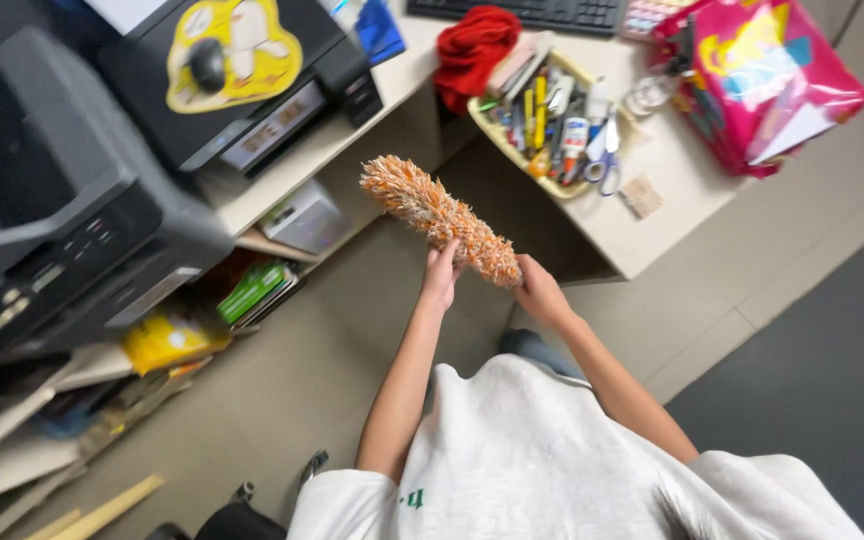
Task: The person organizes small wooden sticks in a tray on the desk. Then, using a fluffy duster, they wipe the top of a printer and the lower shelf area of the desk while kneeling. Finally, they pick up a black wire basket containing white paper.
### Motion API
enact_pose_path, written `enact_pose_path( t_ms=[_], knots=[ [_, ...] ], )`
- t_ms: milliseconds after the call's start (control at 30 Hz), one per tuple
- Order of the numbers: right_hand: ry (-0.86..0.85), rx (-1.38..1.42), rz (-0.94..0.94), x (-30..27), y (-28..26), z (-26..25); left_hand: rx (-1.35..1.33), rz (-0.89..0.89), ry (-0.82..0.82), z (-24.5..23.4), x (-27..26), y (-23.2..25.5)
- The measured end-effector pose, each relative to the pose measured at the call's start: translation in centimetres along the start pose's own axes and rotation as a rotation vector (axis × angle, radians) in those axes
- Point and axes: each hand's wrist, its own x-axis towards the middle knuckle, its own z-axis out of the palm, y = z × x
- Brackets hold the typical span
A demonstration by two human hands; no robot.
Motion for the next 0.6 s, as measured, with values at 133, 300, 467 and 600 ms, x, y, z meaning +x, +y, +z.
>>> enact_pose_path(
  t_ms=[133,300,467,600],
  knots=[
    [0.116,0.092,0.135,1.4,5.1,-7.4,-0.064,0.012,-0.198,7.7,5.2,-2.9],
    [0.225,0.208,0.273,3.3,10.5,-12.7,0.019,-0.013,-0.319,15.7,7.3,-2.1],
    [0.445,0.318,0.184,7.2,13.1,-17.6,0.11,-0.131,-0.421,19.7,10.7,-2.2],
    [0.53,0.168,0.17,12.6,13.4,-21.6,0.163,-0.14,-0.441,21.8,13.7,-0.2]
  ],
)
